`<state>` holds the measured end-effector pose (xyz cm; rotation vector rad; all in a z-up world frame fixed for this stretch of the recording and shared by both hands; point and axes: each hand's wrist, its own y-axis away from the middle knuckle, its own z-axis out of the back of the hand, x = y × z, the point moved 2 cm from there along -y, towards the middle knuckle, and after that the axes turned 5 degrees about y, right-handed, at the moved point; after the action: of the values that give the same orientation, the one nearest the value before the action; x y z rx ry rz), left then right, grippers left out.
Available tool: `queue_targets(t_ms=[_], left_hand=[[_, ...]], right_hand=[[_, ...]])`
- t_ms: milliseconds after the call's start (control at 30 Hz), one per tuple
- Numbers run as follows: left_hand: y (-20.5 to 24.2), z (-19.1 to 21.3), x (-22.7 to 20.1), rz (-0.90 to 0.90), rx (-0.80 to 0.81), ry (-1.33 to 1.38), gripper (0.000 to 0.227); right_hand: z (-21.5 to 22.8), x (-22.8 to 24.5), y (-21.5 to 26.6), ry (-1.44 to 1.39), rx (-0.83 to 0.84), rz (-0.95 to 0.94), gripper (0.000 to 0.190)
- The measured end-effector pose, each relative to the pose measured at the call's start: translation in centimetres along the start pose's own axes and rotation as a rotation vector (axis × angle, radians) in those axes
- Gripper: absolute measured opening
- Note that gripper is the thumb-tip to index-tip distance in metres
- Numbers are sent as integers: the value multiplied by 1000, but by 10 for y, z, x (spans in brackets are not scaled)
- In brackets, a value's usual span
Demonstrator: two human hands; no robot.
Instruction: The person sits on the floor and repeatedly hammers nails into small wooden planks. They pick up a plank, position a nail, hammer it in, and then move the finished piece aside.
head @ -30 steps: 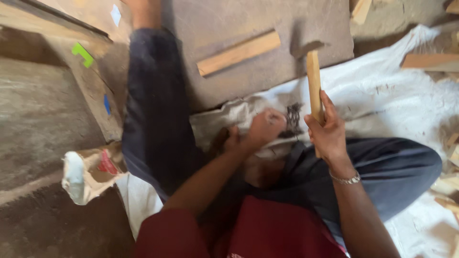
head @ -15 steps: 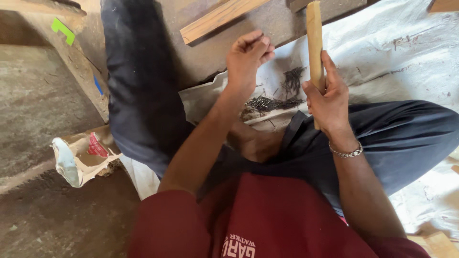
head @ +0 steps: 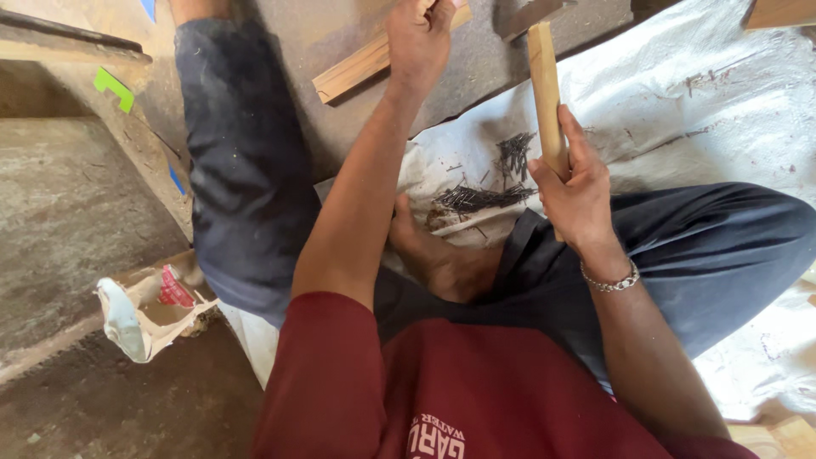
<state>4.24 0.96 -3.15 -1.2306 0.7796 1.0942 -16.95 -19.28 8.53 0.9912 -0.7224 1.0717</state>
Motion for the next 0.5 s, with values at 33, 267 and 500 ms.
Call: queue_targets(t_ms=[33, 267, 500], left_hand=[[-1, 0, 4, -13, -12, -35, 13], [3, -5, 22, -11, -40, -85, 19], [7, -5, 12, -105, -81, -185, 18]], right_hand=[[-1, 0, -1, -1, 2, -15, 75], [-2, 0, 0, -7, -3, -56, 74], [-5, -13, 2, 34, -19, -84, 74]])
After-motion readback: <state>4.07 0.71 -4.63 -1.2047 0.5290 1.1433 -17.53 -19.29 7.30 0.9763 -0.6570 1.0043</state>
